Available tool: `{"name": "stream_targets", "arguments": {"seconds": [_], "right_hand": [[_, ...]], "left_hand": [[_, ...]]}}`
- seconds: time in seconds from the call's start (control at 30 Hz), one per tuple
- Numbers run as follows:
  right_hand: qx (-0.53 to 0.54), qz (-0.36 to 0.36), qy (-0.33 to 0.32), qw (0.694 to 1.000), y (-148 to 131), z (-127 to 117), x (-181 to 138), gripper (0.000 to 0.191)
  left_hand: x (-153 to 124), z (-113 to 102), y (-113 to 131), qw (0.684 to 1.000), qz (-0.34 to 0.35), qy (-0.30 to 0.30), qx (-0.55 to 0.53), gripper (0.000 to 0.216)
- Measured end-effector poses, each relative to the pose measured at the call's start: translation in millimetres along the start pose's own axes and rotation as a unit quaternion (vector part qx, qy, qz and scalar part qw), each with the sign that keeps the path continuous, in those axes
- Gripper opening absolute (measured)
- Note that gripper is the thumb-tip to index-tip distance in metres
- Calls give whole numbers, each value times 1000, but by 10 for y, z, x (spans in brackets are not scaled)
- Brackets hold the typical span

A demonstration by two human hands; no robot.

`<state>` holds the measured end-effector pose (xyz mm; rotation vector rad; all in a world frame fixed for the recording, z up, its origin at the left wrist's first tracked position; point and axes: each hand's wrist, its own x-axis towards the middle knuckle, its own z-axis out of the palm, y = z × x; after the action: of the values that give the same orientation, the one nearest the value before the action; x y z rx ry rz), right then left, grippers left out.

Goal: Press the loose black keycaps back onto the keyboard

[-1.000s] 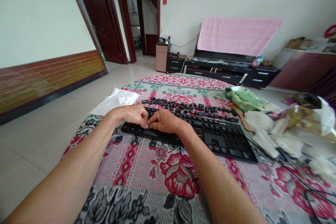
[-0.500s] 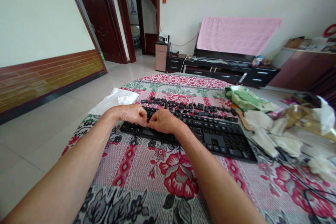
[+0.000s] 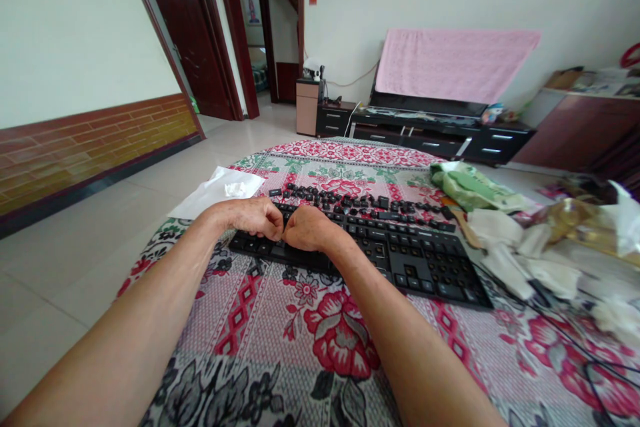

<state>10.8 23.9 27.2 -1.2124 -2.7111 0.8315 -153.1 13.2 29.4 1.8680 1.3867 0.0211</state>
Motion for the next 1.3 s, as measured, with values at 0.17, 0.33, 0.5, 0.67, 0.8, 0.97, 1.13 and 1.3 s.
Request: {"name": "stream_targets", "arguments": {"seconds": [0.17,0.33,0.5,0.67,0.8,0.97,1.13,1.3], "right_hand": [[-14,3,-15,1000,-27,-33,18,20],[-5,-14,-17,1000,6,-31,41,21],[49,-12,-20,999,63,-8,10,22],[66,-6,21,998,94,60,-25,23],[84,-20,35,996,104,81,-44,24],[90,-18,16,996,104,66,-56,30],[69,-2,42,997,84,100,-43,37],[66,12,26,997,48,82,-48,42]], "left_hand": [[10,8,18,1000,-15,2,6,19],[15,15,27,1000,-24,6,-1,17],[-5,17,22,999,-20,5,-26,17],[-6,18,-8,999,1,-5,-50,17],[-2,22,-22,999,11,0,-43,17],[16,25,-49,999,17,-5,-37,18],[7,12,-35,1000,1,-9,-27,21],[-7,10,-16,1000,9,-5,-28,20]]}}
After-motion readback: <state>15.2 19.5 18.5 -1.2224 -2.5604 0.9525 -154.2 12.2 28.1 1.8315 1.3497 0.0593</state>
